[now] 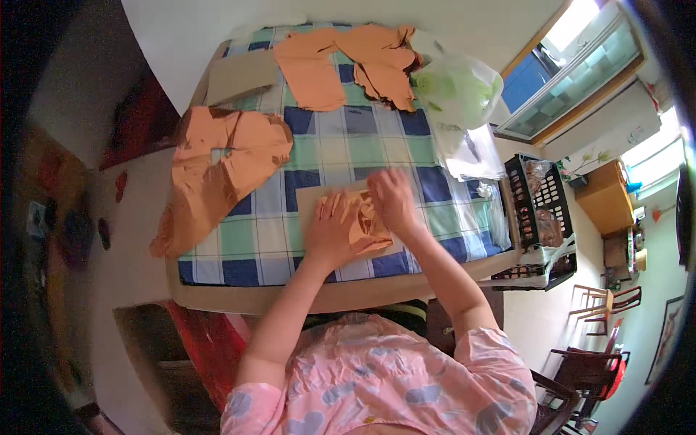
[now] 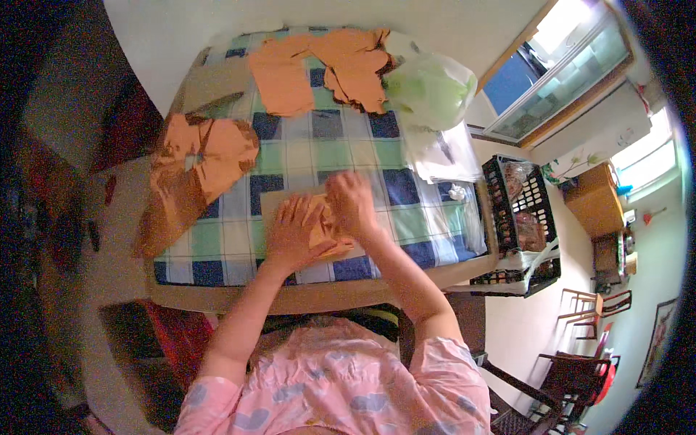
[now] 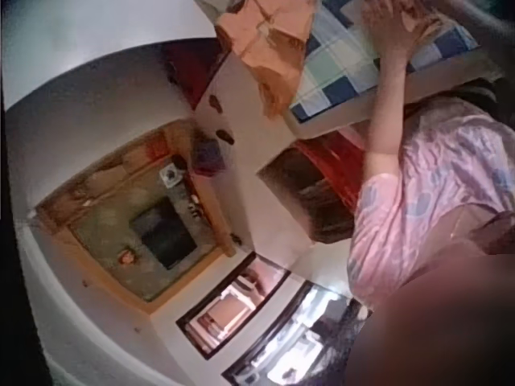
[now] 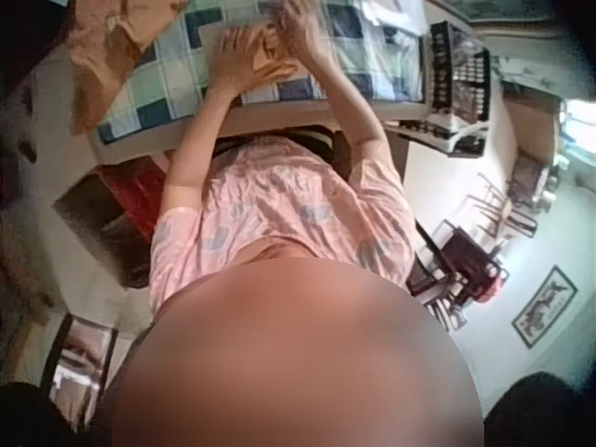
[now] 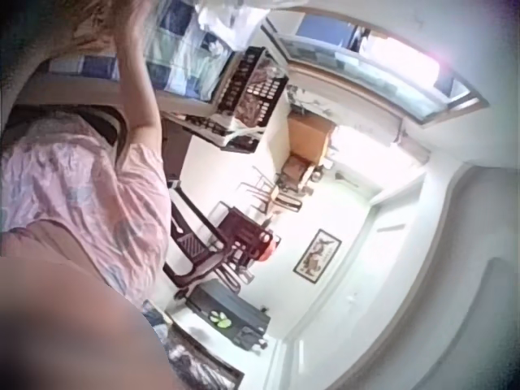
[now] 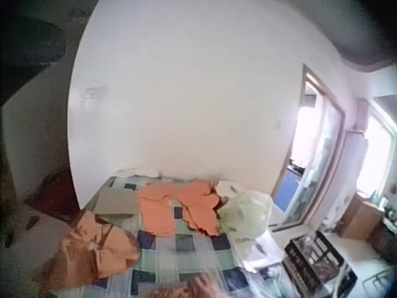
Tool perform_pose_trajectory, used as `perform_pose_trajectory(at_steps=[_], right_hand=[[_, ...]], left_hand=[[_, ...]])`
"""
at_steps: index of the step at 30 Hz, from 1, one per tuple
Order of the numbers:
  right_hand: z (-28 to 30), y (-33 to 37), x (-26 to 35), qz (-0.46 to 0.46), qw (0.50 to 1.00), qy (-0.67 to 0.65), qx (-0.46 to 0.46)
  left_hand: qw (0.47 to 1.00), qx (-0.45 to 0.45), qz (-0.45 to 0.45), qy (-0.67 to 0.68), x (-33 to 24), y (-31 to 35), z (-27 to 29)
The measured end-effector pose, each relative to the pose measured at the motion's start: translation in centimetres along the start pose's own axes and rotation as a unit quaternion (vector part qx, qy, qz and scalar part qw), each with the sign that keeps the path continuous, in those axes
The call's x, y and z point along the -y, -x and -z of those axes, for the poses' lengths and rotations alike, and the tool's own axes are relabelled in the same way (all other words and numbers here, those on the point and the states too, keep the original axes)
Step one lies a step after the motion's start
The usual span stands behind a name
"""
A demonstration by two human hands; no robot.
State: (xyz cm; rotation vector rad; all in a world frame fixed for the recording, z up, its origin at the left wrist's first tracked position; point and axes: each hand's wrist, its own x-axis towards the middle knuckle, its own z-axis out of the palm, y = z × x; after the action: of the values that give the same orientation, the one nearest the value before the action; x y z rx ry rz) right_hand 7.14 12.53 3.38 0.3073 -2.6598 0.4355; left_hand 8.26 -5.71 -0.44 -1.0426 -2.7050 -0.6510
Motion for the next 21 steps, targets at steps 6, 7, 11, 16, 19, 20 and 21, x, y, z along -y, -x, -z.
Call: perform_pose_trajectory(at_steps=[6,7,11,16,19,20,21], right_hand=[[2.2,9.7,1.2,-0.028,0.992,-0.112,0.044],[2.6,10.0,0.7,-0.074,0.991,-0.1,0.055],[3.0,8.5,0.0,-0.212,0.974,-0.052,0.062],[1.3,5.2,-0.4,-0.323,0.941,0.012,0.097],[1.3,5.2,-0.5,-0.349,0.931,-0.019,0.108],[1.4,5.3,-0.5,-0.354,0.928,-0.015,0.113],[1.5,5.2,-0.6,-0.353,0.929,-0.014,0.113]], left_hand=[[0.999,-0.019,0.005,0.026,-0.2,-0.5,-0.3],[0.999,-0.017,0.005,0.03,-0.1,-0.6,-0.3],[0.999,-0.027,0.005,0.047,-0.1,-0.7,-0.1],[0.999,-0.036,0.007,0.024,-0.3,-0.7,0.0],[1.0,-0.017,0.011,0.024,-0.4,-0.5,0.1],[1.0,-0.013,0.012,0.024,-0.4,-0.5,0.0],[1.0,-0.008,0.013,0.024,-0.5,-0.5,-0.1]])
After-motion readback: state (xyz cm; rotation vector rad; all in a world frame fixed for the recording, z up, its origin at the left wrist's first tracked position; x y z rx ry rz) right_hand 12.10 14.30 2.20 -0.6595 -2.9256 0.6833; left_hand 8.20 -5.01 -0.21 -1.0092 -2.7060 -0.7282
